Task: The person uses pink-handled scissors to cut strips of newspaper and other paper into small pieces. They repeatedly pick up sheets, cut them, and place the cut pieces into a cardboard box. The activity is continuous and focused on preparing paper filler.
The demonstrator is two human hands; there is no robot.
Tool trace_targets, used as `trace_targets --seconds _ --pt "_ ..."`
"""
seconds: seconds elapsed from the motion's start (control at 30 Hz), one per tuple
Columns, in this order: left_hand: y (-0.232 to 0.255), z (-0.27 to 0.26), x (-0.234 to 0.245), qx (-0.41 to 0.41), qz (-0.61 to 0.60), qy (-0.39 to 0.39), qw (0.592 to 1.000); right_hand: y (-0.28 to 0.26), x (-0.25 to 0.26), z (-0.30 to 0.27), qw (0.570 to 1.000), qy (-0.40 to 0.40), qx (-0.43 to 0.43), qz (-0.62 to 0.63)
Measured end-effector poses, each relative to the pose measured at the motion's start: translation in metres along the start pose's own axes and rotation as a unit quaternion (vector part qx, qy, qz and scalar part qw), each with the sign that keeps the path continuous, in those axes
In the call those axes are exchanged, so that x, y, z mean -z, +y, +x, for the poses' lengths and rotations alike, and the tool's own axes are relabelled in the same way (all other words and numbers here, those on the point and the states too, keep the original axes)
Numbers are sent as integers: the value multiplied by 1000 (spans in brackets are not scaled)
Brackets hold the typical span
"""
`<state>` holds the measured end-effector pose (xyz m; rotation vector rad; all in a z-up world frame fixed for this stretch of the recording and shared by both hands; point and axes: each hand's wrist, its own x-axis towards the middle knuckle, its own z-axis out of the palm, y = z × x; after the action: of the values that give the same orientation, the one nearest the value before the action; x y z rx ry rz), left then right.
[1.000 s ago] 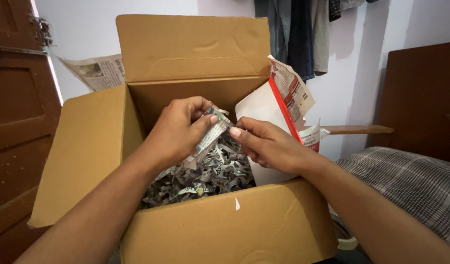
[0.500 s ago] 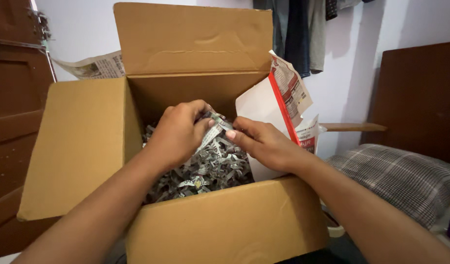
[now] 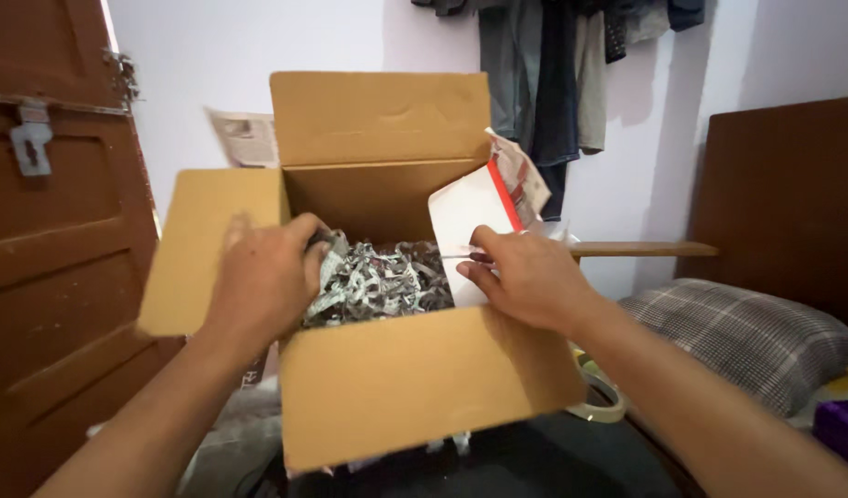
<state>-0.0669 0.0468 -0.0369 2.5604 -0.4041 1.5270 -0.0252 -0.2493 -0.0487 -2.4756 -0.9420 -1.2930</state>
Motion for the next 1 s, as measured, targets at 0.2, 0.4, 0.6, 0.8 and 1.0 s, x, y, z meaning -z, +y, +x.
trace_targets --seconds 0.2,0.4,0.6,0.8,1.0 --pt "0 -7 -11 -12 40 -38 998 -17 -13 -1 993 87 3 78" --pt "6 -3 14 92 -15 -77 993 -38 18 18 978 188 37 77" --pt "30 15 53 62 -51 -201 976 -33 41 3 985 117 -14 123" --pt "64 23 61 45 -76 -172 981 -8 30 27 996 -54 10 65" --pt "53 57 26 110 -107 -122 981 6 7 53 974 -202 -87 61"
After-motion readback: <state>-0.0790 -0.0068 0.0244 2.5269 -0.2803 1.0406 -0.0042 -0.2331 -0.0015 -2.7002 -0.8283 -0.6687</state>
